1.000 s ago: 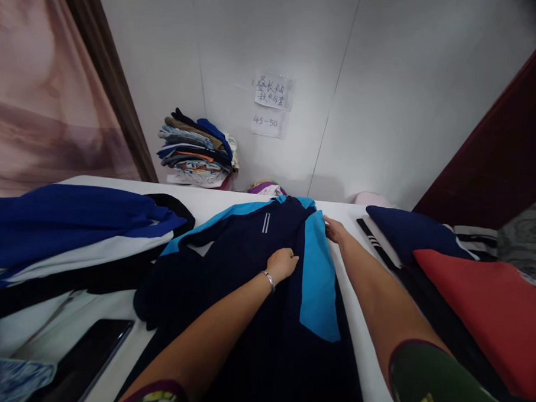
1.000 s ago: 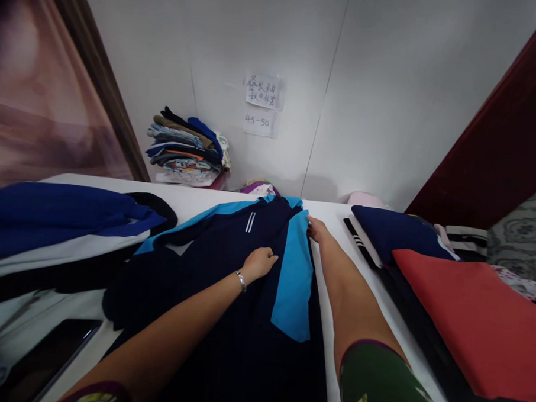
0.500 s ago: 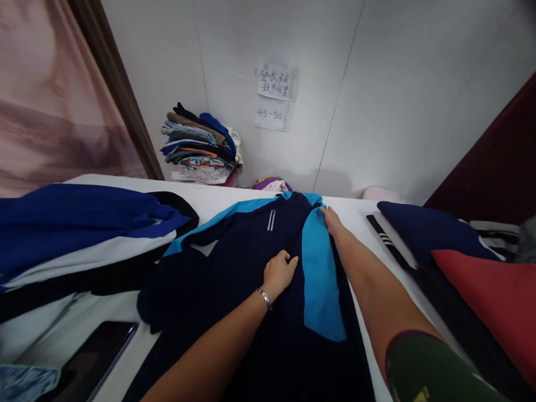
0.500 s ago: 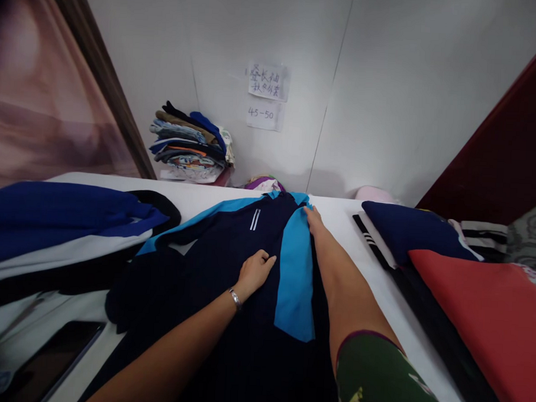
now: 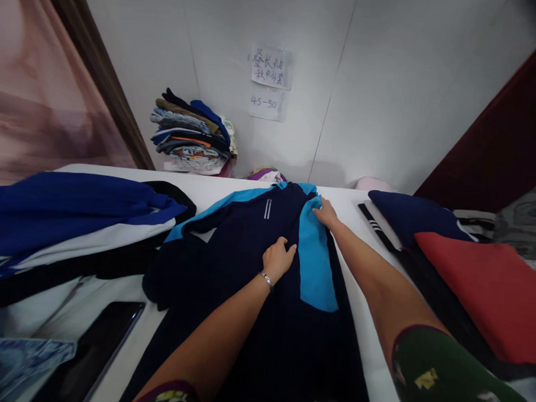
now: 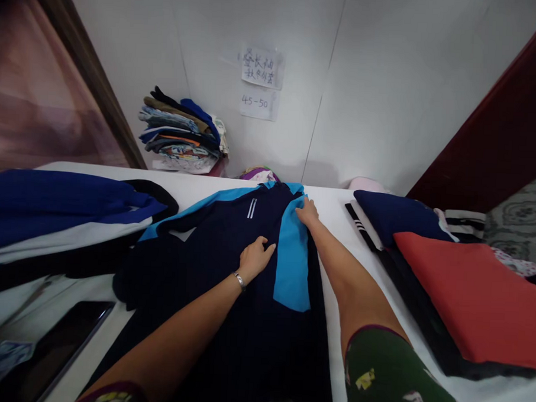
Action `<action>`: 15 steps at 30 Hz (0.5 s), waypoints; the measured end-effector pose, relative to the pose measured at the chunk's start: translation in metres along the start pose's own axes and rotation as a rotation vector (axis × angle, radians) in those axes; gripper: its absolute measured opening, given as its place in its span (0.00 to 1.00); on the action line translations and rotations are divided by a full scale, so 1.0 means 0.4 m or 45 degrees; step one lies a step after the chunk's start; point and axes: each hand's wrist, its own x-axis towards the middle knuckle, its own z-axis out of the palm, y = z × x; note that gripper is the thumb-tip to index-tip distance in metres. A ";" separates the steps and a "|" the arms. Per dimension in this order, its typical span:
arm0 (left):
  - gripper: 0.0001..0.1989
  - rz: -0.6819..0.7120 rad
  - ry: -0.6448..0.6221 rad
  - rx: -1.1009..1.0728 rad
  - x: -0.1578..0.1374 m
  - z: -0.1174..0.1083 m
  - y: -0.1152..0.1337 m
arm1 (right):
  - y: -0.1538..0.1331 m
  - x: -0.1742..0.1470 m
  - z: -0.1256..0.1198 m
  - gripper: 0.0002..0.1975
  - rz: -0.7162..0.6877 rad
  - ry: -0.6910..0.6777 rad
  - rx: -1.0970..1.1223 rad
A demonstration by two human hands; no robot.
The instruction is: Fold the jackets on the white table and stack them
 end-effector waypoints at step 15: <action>0.28 0.126 -0.052 0.066 -0.039 -0.010 -0.002 | -0.019 -0.359 0.018 0.31 -0.227 -0.519 -0.592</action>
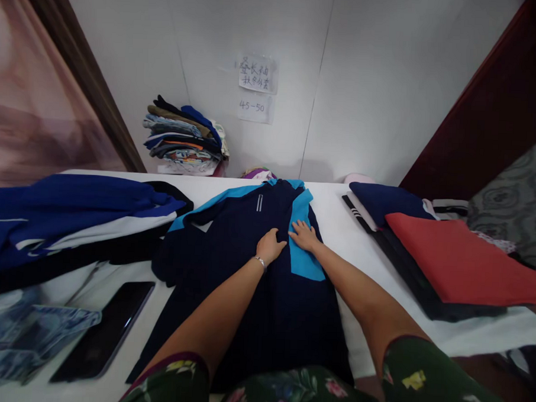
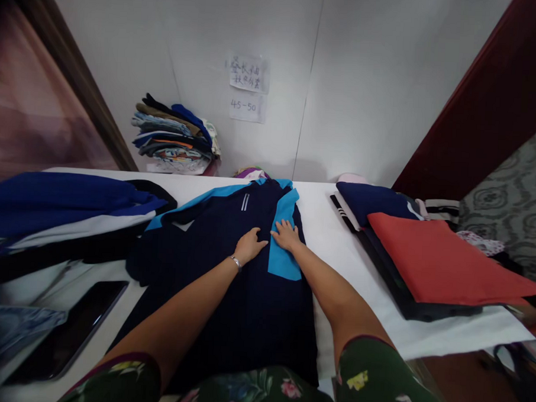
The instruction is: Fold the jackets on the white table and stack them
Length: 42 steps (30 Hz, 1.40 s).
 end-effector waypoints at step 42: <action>0.40 0.924 -0.452 0.301 -0.598 0.048 0.008 | 0.082 -0.553 0.055 0.53 0.324 -0.015 1.563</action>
